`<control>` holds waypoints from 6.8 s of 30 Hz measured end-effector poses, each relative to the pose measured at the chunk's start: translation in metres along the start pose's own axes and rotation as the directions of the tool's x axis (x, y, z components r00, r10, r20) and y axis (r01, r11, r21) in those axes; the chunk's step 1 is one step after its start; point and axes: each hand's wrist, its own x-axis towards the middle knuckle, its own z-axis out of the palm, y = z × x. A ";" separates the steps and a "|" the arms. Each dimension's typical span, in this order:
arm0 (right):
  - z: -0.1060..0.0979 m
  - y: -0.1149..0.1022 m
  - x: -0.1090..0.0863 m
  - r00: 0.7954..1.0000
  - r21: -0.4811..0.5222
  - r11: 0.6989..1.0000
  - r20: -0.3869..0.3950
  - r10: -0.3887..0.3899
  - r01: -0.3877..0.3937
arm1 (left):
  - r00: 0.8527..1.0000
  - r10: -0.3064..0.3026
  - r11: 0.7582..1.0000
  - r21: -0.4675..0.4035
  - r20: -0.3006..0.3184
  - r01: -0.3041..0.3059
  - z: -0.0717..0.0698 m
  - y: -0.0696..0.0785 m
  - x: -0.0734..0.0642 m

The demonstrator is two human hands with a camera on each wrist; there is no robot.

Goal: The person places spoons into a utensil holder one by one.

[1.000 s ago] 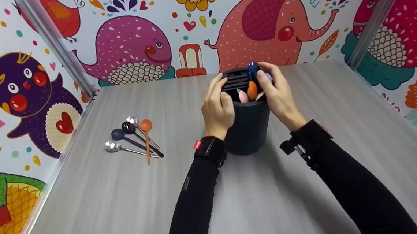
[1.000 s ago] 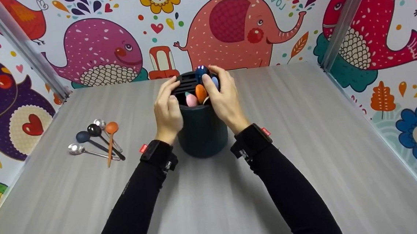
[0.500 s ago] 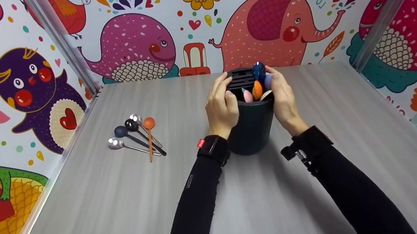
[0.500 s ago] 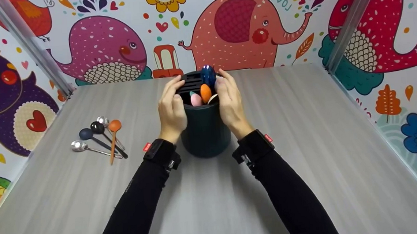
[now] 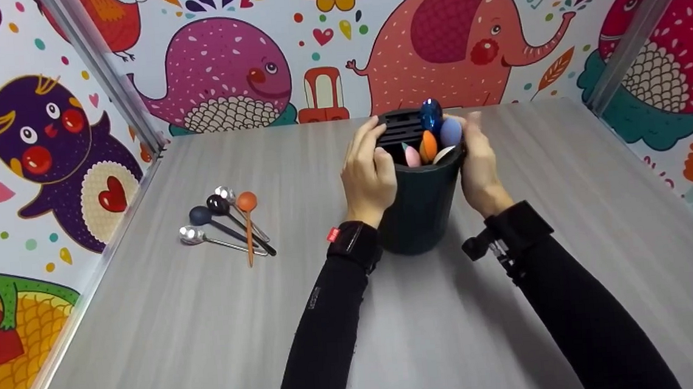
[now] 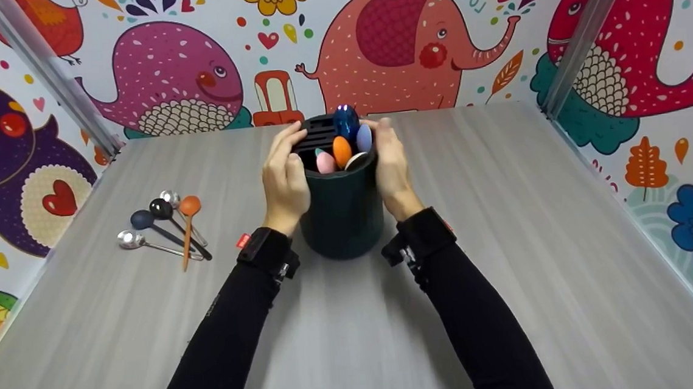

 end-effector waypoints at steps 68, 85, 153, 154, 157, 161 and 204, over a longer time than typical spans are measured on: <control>0.000 0.003 0.013 0.975 0.169 0.966 -0.072 0.209 -0.195 | 0.508 -0.767 0.595 0.731 0.391 0.336 -0.140 -0.171 0.003; -0.002 0.003 0.011 0.981 0.170 0.966 -0.004 0.196 -0.193 | 0.521 -0.767 0.537 0.819 0.374 0.202 -0.121 -0.158 -0.004; 0.003 0.008 0.010 0.982 0.141 0.975 -0.060 0.179 -0.169 | 0.965 -0.144 0.762 -0.597 0.220 0.250 -0.025 0.074 0.077; 0.003 0.008 0.009 0.982 0.140 0.976 -0.058 0.178 -0.168 | 0.962 -0.150 0.777 -0.575 0.226 0.256 -0.022 0.070 0.073; 0.003 0.009 0.008 0.983 0.136 0.977 -0.055 0.175 -0.167 | 0.957 -0.172 0.815 -0.511 0.234 0.272 -0.016 0.059 0.065; 0.003 0.008 0.007 0.983 0.129 0.978 -0.060 0.174 -0.165 | 0.949 -0.174 0.861 -0.428 0.261 0.275 -0.012 0.051 0.062; -0.001 0.004 0.010 0.979 0.115 0.981 -0.114 0.172 -0.159 | 0.811 -0.474 0.823 0.500 0.343 0.270 -0.095 -0.063 0.061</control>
